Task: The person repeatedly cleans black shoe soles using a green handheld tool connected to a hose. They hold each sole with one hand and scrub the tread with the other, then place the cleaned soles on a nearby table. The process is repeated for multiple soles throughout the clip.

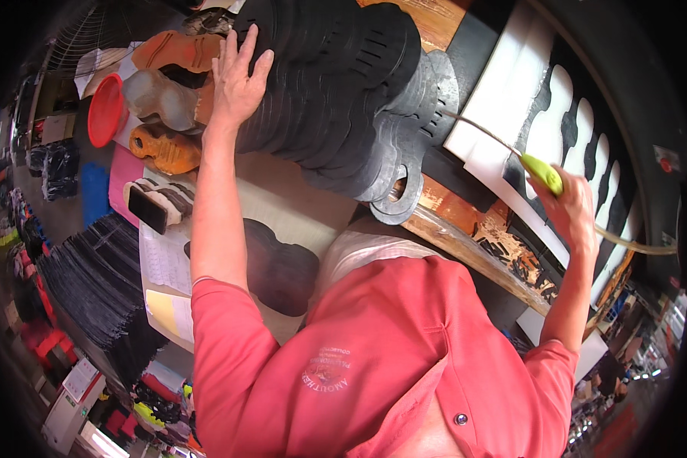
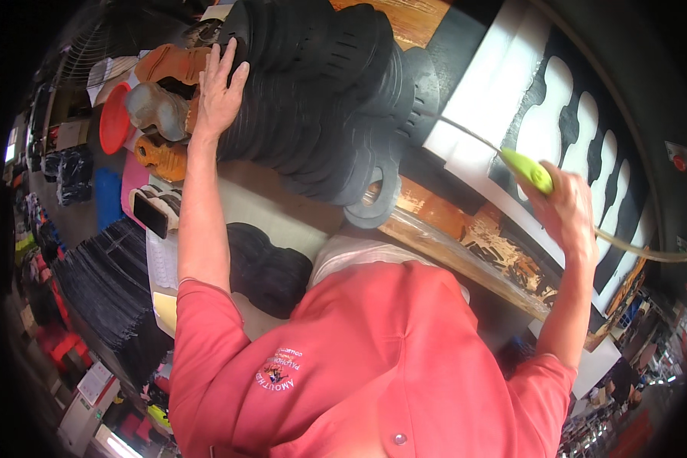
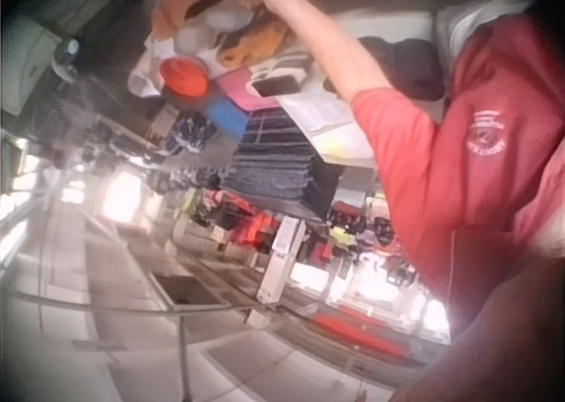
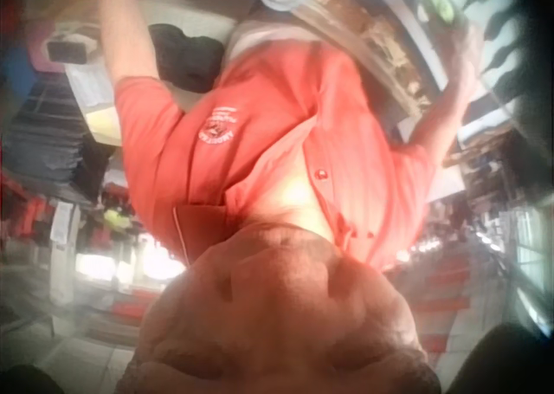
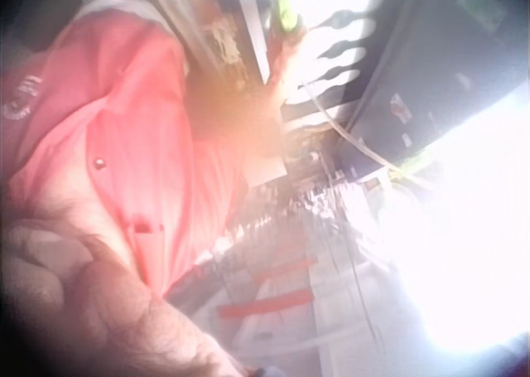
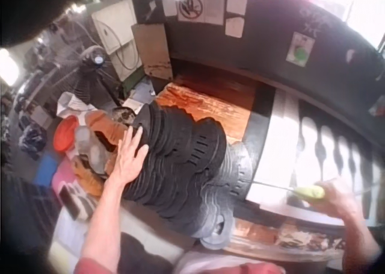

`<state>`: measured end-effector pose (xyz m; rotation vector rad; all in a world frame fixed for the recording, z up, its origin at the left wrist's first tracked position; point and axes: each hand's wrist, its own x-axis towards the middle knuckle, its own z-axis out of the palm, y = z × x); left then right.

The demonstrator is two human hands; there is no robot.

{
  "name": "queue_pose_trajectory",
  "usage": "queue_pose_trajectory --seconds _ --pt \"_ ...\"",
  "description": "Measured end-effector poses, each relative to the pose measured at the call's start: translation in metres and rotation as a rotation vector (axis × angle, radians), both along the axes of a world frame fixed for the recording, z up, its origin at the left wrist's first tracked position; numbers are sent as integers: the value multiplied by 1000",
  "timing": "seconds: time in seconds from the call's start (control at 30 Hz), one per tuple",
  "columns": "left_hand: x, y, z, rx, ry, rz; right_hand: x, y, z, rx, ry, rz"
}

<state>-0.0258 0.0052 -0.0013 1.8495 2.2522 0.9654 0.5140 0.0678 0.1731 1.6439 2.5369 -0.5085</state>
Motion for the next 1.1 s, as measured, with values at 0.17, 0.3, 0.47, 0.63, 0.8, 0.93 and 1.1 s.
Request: queue_pose_trajectory --seconds 0.17,0.3,0.47,0.63,0.8,0.93,1.1 --pt "2 0 3 -11 7 -13 32 -34 15 -43 -132 -7" --pt "2 0 3 -24 1 -4 30 -49 14 -21 -141 -71" --pt "-1 0 3 -43 -49 -14 22 -54 9 95 -85 -174" --pt "-1 0 1 -28 -52 -29 11 -61 9 -71 -95 -64" --pt "-3 -1 0 48 -125 -69 -12 -84 -1 -119 -13 27" --pt "-8 -7 2 89 -215 -104 -35 -92 -7 -122 16 20" --pt "-10 -9 3 133 -328 -93 -66 -91 -14 -140 62 104"
